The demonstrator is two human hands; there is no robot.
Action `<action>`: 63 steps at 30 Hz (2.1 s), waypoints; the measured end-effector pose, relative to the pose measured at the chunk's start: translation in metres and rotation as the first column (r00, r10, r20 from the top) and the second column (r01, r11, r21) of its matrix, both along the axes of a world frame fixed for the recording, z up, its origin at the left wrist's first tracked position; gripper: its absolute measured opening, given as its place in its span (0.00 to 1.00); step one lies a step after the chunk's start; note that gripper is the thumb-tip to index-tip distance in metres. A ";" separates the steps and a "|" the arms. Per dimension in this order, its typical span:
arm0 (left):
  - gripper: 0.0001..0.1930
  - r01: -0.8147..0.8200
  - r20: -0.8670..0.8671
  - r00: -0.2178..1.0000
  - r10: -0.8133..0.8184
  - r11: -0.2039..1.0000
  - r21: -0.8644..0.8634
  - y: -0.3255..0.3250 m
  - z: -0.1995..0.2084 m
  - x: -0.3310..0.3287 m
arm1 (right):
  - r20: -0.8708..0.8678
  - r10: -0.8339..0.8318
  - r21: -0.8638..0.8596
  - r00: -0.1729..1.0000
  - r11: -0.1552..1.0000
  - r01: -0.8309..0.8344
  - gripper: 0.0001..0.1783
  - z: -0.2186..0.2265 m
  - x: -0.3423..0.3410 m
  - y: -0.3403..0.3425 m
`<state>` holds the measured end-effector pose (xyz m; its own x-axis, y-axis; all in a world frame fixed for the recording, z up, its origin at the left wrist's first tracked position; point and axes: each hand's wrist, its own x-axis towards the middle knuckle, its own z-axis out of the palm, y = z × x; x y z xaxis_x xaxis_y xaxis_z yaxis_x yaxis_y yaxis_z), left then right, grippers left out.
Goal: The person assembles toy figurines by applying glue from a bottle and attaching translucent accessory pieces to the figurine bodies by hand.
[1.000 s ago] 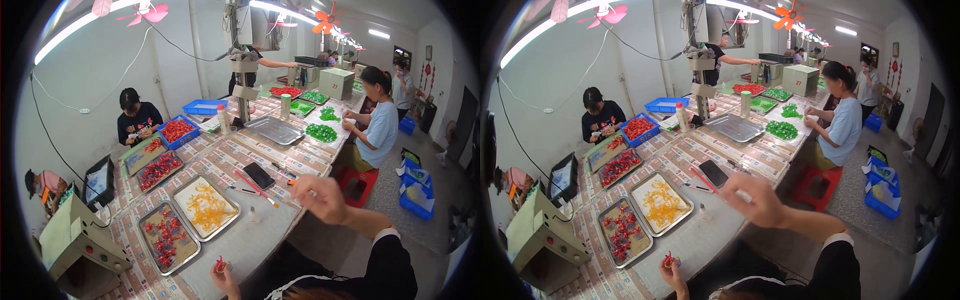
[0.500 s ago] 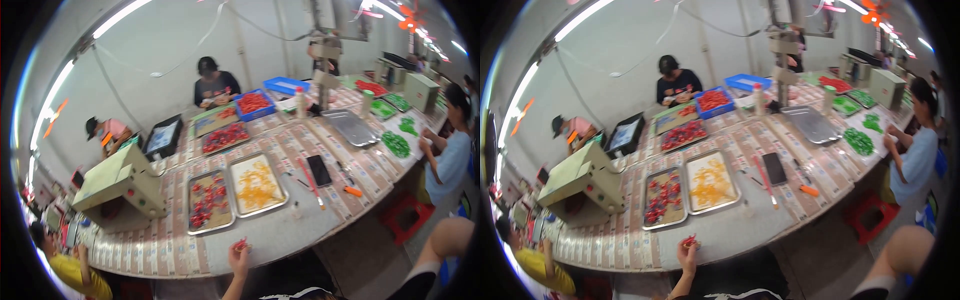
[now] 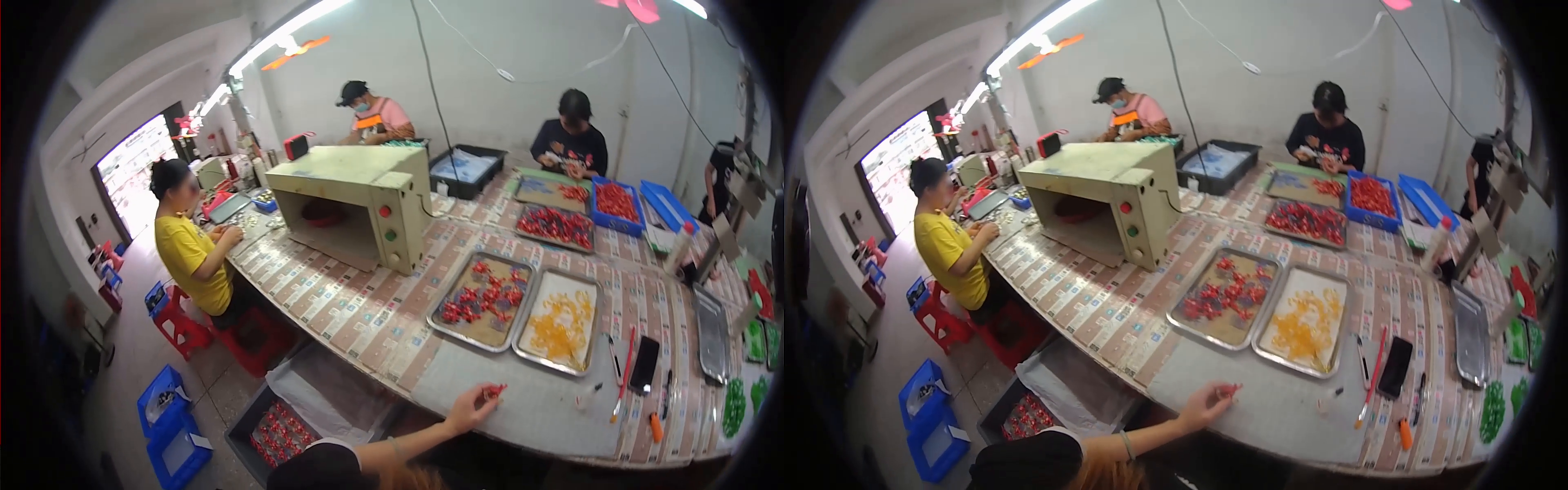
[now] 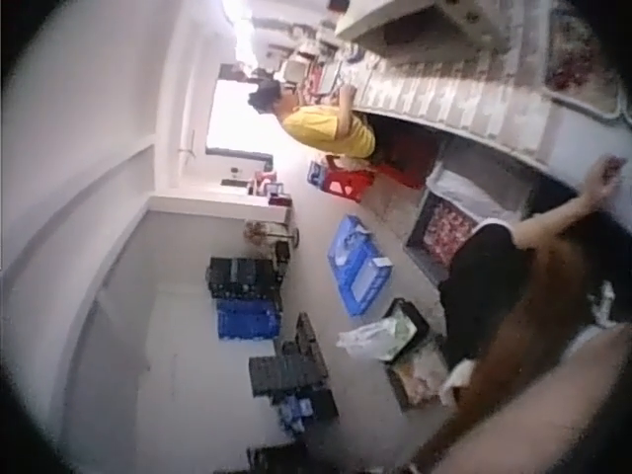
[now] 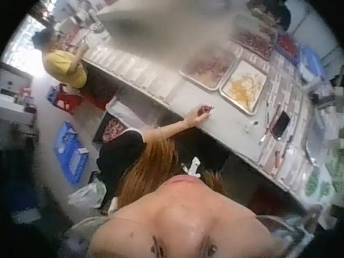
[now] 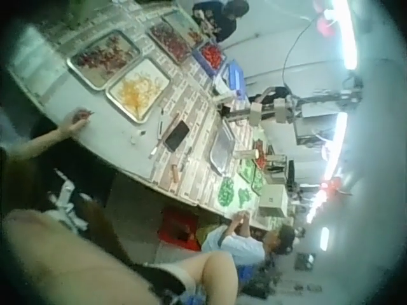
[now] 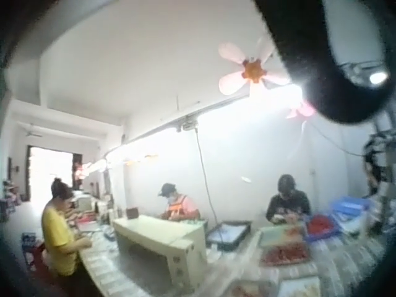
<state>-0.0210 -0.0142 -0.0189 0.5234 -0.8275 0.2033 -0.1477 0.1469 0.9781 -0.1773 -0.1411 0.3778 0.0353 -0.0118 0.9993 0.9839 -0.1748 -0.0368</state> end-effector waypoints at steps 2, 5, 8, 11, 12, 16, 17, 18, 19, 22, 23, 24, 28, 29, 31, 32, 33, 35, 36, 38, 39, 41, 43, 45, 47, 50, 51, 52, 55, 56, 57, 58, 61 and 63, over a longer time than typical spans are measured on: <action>0.14 -0.036 0.275 0.961 0.022 0.998 0.048 -0.001 0.025 -0.008 | 0.067 0.014 -0.020 0.998 1.000 -0.013 0.29 0.009 0.008 -0.005; 0.15 -0.032 0.327 0.945 0.015 0.998 0.048 -0.003 0.017 -0.015 | 0.193 0.029 -0.057 0.981 0.998 -0.018 0.28 0.026 0.012 -0.016; 0.14 -0.053 0.195 0.980 0.027 0.990 0.131 -0.002 0.035 -0.026 | 0.343 0.002 -0.098 0.939 0.995 0.034 0.28 0.047 0.006 -0.040; 0.15 -0.163 0.194 0.970 0.148 0.985 0.064 -0.004 0.031 -0.034 | 0.423 0.020 -0.084 0.906 0.996 0.017 0.28 0.053 0.008 -0.049; 0.16 -0.190 0.193 0.965 0.175 0.980 0.058 -0.002 0.033 -0.036 | 0.440 0.034 -0.075 0.897 0.997 -0.001 0.27 0.053 0.011 -0.051; 0.15 -0.219 0.370 0.905 0.210 0.975 -0.018 -0.005 0.033 -0.032 | 0.511 0.113 -0.051 0.852 0.994 -0.101 0.27 0.064 0.037 -0.051; 0.14 -0.234 0.450 0.865 0.221 0.972 -0.028 -0.009 0.027 -0.030 | 0.519 0.138 -0.050 0.843 0.990 -0.131 0.27 0.067 0.042 -0.051; 0.14 -0.269 0.445 0.858 0.257 0.962 -0.038 -0.008 0.029 -0.031 | 0.527 0.159 -0.047 0.835 0.986 -0.159 0.27 0.070 0.047 -0.050; 0.14 -0.266 0.526 0.819 0.228 0.964 -0.004 -0.008 0.033 -0.031 | 0.536 0.174 -0.043 0.826 0.983 -0.179 0.26 0.073 0.052 -0.052; 0.13 -0.248 0.531 0.824 0.198 0.968 0.023 -0.008 0.042 -0.033 | 0.546 0.187 0.002 0.817 0.975 -0.224 0.26 0.070 0.064 -0.045; 0.13 -0.206 0.472 0.863 0.180 0.978 0.003 -0.009 0.044 -0.033 | 0.548 0.179 0.024 0.817 0.973 -0.229 0.26 0.067 0.067 -0.042; 0.13 -0.227 0.465 0.863 0.197 0.974 0.008 -0.008 0.046 -0.032 | 0.552 0.178 0.041 0.815 0.970 -0.240 0.26 0.063 0.072 -0.037; 0.14 -0.198 0.480 0.856 0.190 0.980 -0.035 -0.009 0.036 -0.025 | 0.557 0.131 0.119 0.820 0.965 -0.235 0.25 0.047 0.087 -0.015; 0.14 -0.190 0.491 0.849 0.194 0.980 -0.059 -0.008 0.040 -0.024 | 0.559 0.113 0.134 0.822 0.965 -0.224 0.25 0.044 0.089 -0.010; 0.14 -0.182 0.498 0.843 0.202 0.979 -0.089 -0.006 0.041 -0.023 | 0.567 0.082 0.156 0.820 0.966 -0.205 0.25 0.041 0.093 0.003; 0.14 -0.168 0.502 0.844 0.188 0.982 -0.086 -0.005 0.040 -0.023 | 0.574 0.069 0.164 0.816 0.967 -0.197 0.25 0.040 0.095 0.010; 0.14 -0.155 0.505 0.845 0.176 0.984 -0.085 -0.003 0.039 -0.022 | 0.581 0.057 0.170 0.812 0.967 -0.190 0.25 0.040 0.098 0.017; 0.14 -0.143 0.508 0.845 0.170 0.985 -0.092 0.003 0.037 -0.022 | 0.596 0.035 0.181 0.802 0.967 -0.177 0.25 0.040 0.103 0.032; 0.14 -0.123 0.489 0.859 0.150 0.989 -0.088 0.006 0.036 -0.024 | 0.604 0.026 0.186 0.797 0.967 -0.173 0.25 0.039 0.105 0.039; 0.13 -0.084 0.478 0.871 0.118 0.992 -0.093 0.006 0.040 -0.026 | 0.626 -0.009 0.195 0.780 0.970 -0.145 0.25 0.041 0.107 0.044; 0.13 -0.083 0.469 0.877 0.106 0.994 -0.070 0.009 0.043 -0.029 | 0.636 -0.030 0.203 0.771 0.971 -0.129 0.24 0.042 0.108 0.045; 0.12 -0.094 0.465 0.874 0.140 0.988 -0.122 0.007 0.042 -0.029 | 0.655 -0.082 0.225 0.751 0.970 -0.091 0.24 0.041 0.110 0.043; 0.15 -0.047 0.467 0.880 0.086 0.994 -0.094 0.003 0.042 -0.018 | 0.658 -0.163 0.267 0.735 0.963 -0.026 0.24 0.033 0.109 0.036; 0.15 -0.027 0.308 0.951 0.013 0.999 0.039 0.004 0.019 -0.024 | 0.613 -0.243 0.324 0.752 0.945 0.041 0.24 0.011 0.102 0.033; 0.16 -0.043 0.295 0.955 0.041 0.999 0.000 0.007 0.020 -0.021 | 0.547 -0.361 0.380 0.755 0.911 0.161 0.24 -0.016 0.087 0.022; 0.17 -0.040 0.117 0.992 0.035 0.998 0.043 0.008 0.030 -0.011 | 0.463 -0.508 0.416 0.726 0.848 0.328 0.24 -0.041 0.064 0.004; 0.17 -0.042 -0.152 0.987 0.046 0.999 0.031 0.004 0.022 -0.013 | 0.445 -0.553 0.424 0.704 0.823 0.378 0.24 -0.047 0.055 0.000; 0.16 -0.018 -0.256 0.967 0.008 0.999 -0.038 0.002 0.024 -0.016 | 0.431 -0.599 0.431 0.675 0.793 0.430 0.24 -0.052 0.047 -0.002; 0.16 0.102 -0.504 0.847 -0.168 0.982 -0.156 -0.003 0.068 -0.005 | 0.392 -0.723 0.428 0.569 0.691 0.582 0.24 -0.066 0.018 -0.011; 0.16 0.085 -0.568 0.805 -0.171 0.981 -0.175 -0.002 0.081 -0.004 | 0.365 -0.763 0.421 0.534 0.646 0.636 0.24 -0.071 0.003 -0.007; 0.15 0.062 -0.648 0.731 -0.213 0.967 -0.248 0.001 0.094 -0.003 | 0.333 -0.799 0.411 0.501 0.601 0.685 0.24 -0.075 -0.013 -0.002; 0.14 0.066 -0.663 0.695 -0.280 0.942 -0.329 0.003 0.104 -0.002 | 0.301 -0.833 0.399 0.464 0.552 0.732 0.24 -0.080 -0.029 0.005; 0.15 0.113 -0.654 0.644 -0.398 0.894 -0.433 0.002 0.133 -0.004 | 0.239 -0.910 0.387 0.337 0.408 0.827 0.24 -0.094 -0.061 0.025; 0.16 0.137 -0.621 0.623 -0.476 0.847 -0.513 0.004 0.147 0.003 | 0.211 -0.934 0.403 0.287 0.351 0.846 0.24 -0.104 -0.061 0.026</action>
<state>-0.0182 -0.0105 0.1284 0.3694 -0.9028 0.2205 0.6815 0.4244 0.5962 -0.2379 -0.1148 0.2738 -0.4499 0.0258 0.8927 0.1510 -0.9830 0.1046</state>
